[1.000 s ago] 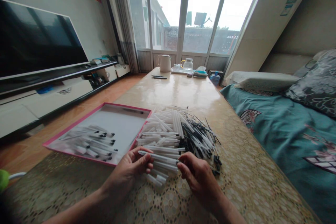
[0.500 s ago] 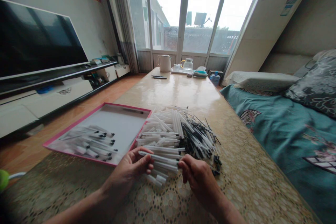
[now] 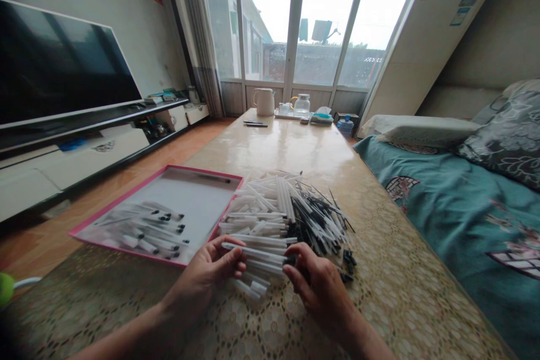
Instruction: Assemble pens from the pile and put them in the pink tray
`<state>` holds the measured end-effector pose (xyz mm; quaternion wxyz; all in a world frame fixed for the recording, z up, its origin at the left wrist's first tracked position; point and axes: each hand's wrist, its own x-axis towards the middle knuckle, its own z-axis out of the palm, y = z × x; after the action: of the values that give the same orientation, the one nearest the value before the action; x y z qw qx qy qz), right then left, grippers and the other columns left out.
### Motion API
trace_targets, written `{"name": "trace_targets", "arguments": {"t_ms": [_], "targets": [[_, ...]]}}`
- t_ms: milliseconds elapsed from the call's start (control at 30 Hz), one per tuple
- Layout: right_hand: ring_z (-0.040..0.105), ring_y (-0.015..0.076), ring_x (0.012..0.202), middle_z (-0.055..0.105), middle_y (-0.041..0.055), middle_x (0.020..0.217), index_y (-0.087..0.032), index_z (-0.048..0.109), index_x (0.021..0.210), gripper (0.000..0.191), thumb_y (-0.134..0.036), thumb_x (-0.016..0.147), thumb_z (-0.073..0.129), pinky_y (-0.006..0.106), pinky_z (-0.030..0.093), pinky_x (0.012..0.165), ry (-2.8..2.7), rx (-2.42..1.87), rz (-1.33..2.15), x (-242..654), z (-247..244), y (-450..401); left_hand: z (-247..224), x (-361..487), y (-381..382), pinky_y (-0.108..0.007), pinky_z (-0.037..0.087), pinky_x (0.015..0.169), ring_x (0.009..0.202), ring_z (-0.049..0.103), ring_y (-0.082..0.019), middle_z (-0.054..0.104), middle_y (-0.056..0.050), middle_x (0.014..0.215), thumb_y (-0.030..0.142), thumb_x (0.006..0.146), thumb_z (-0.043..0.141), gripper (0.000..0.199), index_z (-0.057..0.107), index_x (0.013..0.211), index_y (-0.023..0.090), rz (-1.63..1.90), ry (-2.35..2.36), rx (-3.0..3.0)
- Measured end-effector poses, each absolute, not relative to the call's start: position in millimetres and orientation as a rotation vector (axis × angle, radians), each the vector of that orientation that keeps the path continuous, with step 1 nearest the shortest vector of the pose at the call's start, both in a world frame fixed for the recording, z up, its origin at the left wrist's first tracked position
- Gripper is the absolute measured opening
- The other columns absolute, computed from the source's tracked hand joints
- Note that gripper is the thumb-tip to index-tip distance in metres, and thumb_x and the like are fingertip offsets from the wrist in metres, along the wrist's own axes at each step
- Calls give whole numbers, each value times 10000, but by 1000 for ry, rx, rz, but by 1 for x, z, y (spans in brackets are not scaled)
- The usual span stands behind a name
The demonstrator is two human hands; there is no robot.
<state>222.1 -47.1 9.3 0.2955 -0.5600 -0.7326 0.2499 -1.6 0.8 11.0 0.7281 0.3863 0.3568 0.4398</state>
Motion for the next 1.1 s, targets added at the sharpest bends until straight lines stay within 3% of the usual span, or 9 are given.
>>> {"name": "trace_targets", "arguments": {"t_ms": [167,300,367,533,700,1100], "targets": [[536,120,493,540,-37,526,-204,499,737,354,-370,972,294,215,367,531,-1975,-1476,634,223,7,-47,8,-2,1,-194,492,520,560,610,-107,652,-10,619,284,646,803,278,632,792,121,965,776,840],[540,123,504,550,-50,566,-194,517,943,202,-364,934,408,208,379,531,-1932,-1493,652,221,9,-47,7,-2,2,-187,490,518,548,603,-98,652,-12,610,286,665,791,266,632,799,120,979,775,848],[548,126,507,558,-53,572,-191,511,1020,219,-368,924,426,208,383,527,-1926,-1496,673,221,9,-47,7,-2,2,-185,490,515,545,603,-97,653,-12,608,287,662,792,268,632,798,119,980,777,852],[539,122,501,551,-37,532,-201,513,766,349,-379,969,293,214,372,533,-1969,-1472,660,223,6,-46,8,-2,3,-189,492,511,554,612,-104,660,-15,624,300,633,810,295,632,787,123,973,778,836],[521,116,505,546,-46,567,-191,532,891,230,-354,947,380,210,376,532,-1940,-1488,645,222,11,-48,9,-1,2,-186,494,520,548,604,-96,651,-7,604,297,650,799,279,629,789,125,972,792,838],[572,131,592,631,-12,708,-203,555,902,125,-293,898,469,225,424,567,-1869,-1449,633,224,15,-47,5,-3,1,-200,514,540,579,620,-108,659,-8,639,280,686,774,243,627,810,130,1006,785,828]]}}
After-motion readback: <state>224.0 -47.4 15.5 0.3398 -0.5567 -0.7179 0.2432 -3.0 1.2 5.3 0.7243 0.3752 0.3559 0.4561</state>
